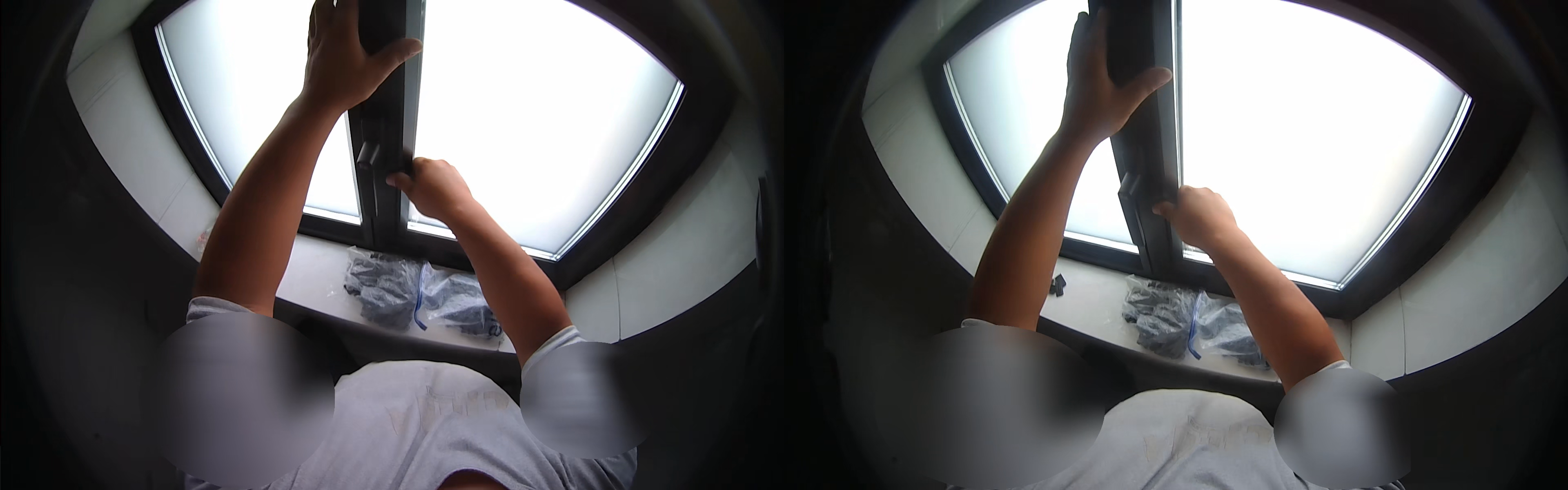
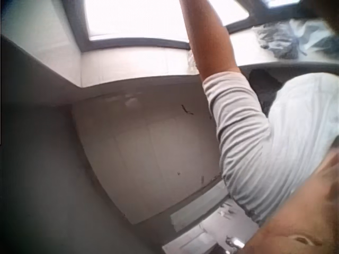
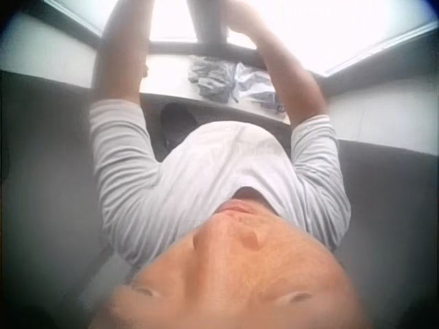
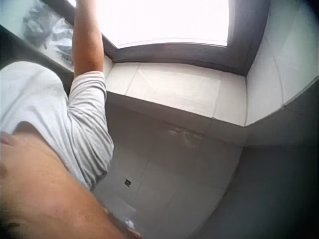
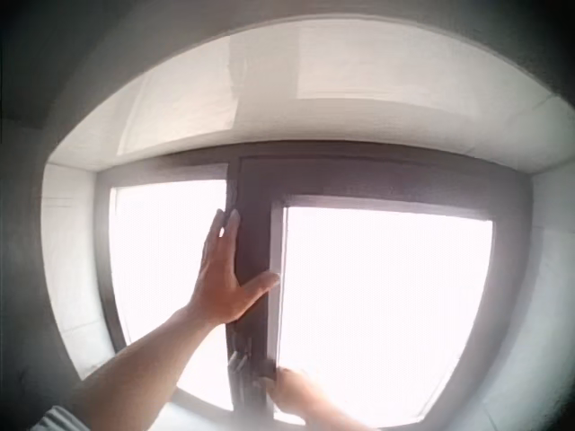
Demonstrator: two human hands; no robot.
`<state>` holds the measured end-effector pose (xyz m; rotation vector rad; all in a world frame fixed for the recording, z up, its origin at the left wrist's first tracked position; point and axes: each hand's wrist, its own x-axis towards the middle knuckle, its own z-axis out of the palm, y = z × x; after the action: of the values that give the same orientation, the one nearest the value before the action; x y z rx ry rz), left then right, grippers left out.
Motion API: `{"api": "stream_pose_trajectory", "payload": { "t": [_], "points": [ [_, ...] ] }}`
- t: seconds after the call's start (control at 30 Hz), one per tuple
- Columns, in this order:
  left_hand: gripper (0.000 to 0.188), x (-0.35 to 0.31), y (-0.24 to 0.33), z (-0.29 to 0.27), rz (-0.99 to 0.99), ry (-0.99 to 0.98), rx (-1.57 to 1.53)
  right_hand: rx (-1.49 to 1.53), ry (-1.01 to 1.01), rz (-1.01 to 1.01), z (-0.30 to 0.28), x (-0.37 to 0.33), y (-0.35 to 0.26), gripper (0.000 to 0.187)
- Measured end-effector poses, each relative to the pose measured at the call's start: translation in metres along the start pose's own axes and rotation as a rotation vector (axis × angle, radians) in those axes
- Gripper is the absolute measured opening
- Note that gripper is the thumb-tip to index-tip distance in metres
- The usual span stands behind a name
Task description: The person installs a window pane into a frame, then attaches small black plastic clips and a long black strip along the window edges. They handle multiple clips one at a time and press them into place along the frame.
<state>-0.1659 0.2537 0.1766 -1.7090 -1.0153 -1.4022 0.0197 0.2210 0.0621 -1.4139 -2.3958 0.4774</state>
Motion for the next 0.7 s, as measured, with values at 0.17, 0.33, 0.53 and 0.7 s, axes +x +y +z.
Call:
{"api": "stream_pose_trajectory", "payload": {
  "t": [0.17,0.33,0.53,0.7],
  "points": [
    [0.117,0.000,-0.002,0.011,-0.090,0.011,-0.130,-0.014,-0.052,-0.047,0.025,0.011,0.018,0.040],
    [0.114,-0.002,0.002,0.009,-0.091,-0.019,-0.128,-0.033,-0.095,-0.018,0.020,0.011,0.019,0.040],
    [0.111,-0.004,0.001,0.016,-0.073,0.035,-0.116,-0.069,-0.021,-0.048,0.022,0.008,0.023,0.039],
    [0.110,-0.004,0.002,0.016,-0.097,0.033,-0.104,-0.067,-0.029,-0.105,0.027,0.010,0.023,0.038]
  ]
}}
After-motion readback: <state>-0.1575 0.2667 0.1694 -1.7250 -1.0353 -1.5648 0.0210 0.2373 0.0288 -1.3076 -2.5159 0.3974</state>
